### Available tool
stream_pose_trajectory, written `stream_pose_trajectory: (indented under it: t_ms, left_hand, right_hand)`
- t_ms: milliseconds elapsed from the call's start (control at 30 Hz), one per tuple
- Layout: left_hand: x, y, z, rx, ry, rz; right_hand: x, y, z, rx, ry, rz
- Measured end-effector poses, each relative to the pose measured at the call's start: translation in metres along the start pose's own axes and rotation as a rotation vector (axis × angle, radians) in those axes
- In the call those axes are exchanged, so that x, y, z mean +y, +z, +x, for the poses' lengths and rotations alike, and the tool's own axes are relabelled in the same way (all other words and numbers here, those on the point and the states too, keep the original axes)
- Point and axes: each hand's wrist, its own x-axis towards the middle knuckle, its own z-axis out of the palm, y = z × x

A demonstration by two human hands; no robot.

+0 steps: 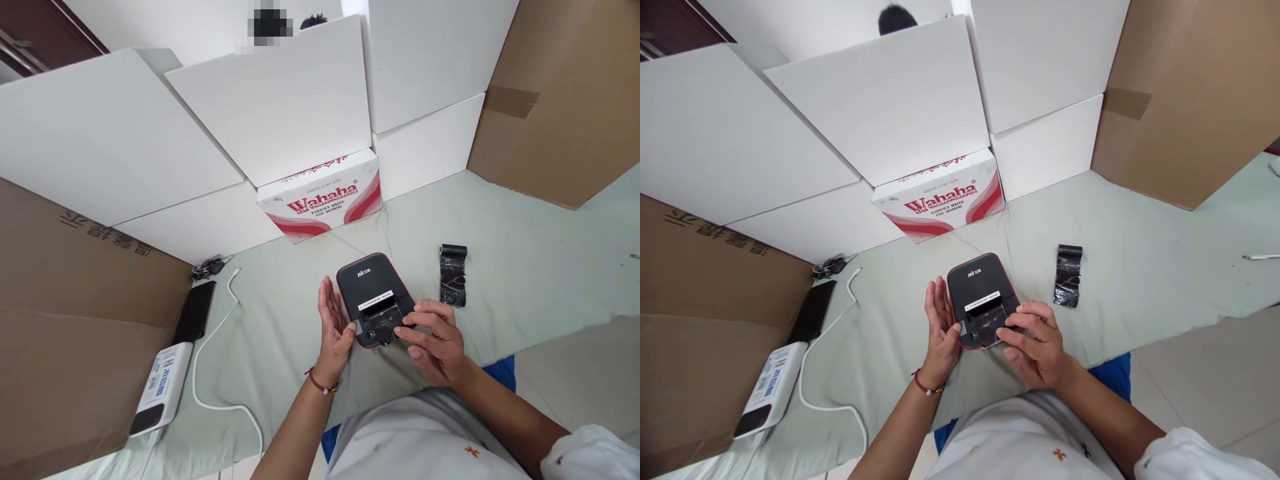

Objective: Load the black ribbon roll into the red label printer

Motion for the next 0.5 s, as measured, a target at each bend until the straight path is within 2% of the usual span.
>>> stream_pose_trajectory:
  t_ms: [167, 300, 400, 500]
  left_hand:
    - [-0.004, -0.002, 0.001, -0.003, -0.031, 0.007]
    - [-0.007, 0.001, 0.003, -0.013, -0.074, -0.077]
    - [-0.007, 0.003, 0.005, 0.04, -0.104, -0.133]
    - [-0.006, 0.005, 0.007, 0.059, -0.142, -0.157]
  right_hand:
    - [-0.001, -0.003, 0.014, -0.027, 0.001, 0.056]
    - [0.003, -0.011, 0.05, -0.136, 0.041, 0.164]
    - [0.008, -0.011, 0.089, -0.354, 0.125, 0.108]
    - [0.012, 0.003, 0.125, -0.766, 0.231, -0.191]
